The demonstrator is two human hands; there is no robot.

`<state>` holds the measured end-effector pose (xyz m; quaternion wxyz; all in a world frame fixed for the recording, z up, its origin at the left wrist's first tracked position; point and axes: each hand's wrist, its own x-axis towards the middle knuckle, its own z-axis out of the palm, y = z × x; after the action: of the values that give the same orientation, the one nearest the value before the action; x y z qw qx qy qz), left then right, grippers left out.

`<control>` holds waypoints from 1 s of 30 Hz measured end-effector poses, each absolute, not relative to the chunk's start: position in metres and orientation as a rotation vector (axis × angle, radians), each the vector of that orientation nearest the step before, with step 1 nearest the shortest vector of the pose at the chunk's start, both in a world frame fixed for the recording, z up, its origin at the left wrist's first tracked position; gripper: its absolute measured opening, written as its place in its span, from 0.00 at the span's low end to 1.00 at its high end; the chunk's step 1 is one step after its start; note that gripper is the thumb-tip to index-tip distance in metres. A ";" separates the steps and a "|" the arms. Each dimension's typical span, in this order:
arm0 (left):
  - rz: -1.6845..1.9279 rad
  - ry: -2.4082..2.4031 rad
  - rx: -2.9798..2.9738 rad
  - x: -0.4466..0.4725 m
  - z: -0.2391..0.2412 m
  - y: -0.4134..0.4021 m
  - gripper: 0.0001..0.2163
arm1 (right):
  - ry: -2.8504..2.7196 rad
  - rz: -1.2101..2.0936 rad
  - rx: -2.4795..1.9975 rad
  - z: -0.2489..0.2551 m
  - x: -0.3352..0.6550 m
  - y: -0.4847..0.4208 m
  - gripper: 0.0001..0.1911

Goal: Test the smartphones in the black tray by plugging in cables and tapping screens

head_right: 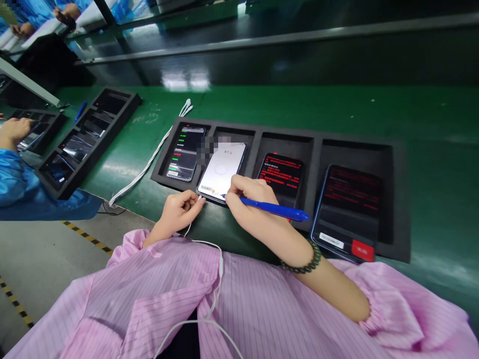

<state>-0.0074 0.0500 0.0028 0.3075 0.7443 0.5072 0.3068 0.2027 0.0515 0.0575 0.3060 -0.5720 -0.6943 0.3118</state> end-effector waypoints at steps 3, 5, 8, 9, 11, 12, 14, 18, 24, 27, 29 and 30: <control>0.834 1.324 1.972 -0.007 0.003 0.050 0.13 | -1.830 0.811 -1.506 0.057 0.203 0.051 0.10; 0.839 1.319 1.964 -0.007 0.004 0.050 0.13 | -1.828 0.837 -1.484 0.057 0.203 0.050 0.11; 0.832 1.331 1.936 -0.006 0.005 0.049 0.13 | -1.768 0.853 -1.467 0.057 0.206 0.049 0.09; 0.829 1.340 1.926 -0.006 0.005 0.049 0.13 | -1.726 0.837 -1.473 0.057 0.207 0.049 0.09; 0.820 1.355 1.914 -0.007 0.005 0.050 0.13 | -1.639 0.782 -1.490 0.056 0.210 0.050 0.08; 0.819 1.356 1.917 -0.007 0.005 0.051 0.13 | -1.610 0.752 -1.492 0.056 0.211 0.050 0.07; 0.822 1.343 1.948 -0.007 0.006 0.051 0.13 | -1.599 0.690 -1.470 0.055 0.214 0.051 0.06; 0.873 1.340 2.068 -0.007 0.012 0.049 0.15 | -1.698 0.576 -1.389 0.063 0.218 0.048 0.05; 0.943 1.374 2.074 -0.011 0.014 0.064 0.17 | -1.731 0.526 -1.467 0.087 0.240 0.043 0.02; 0.891 1.428 2.007 -0.015 0.010 0.070 0.20 | -1.671 0.486 -1.518 0.096 0.254 0.037 0.04; 0.854 1.470 1.993 -0.020 0.002 0.072 0.21 | -1.601 0.473 -1.554 0.098 0.262 0.033 0.05; 0.859 1.514 2.006 -0.024 -0.004 0.073 0.21 | -1.573 0.473 -1.564 0.099 0.265 0.032 0.05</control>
<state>-0.0238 0.0729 -0.0045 0.2404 0.7331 0.5533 0.3140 0.2653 0.0322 0.0987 0.4231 -0.6249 -0.6283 0.1889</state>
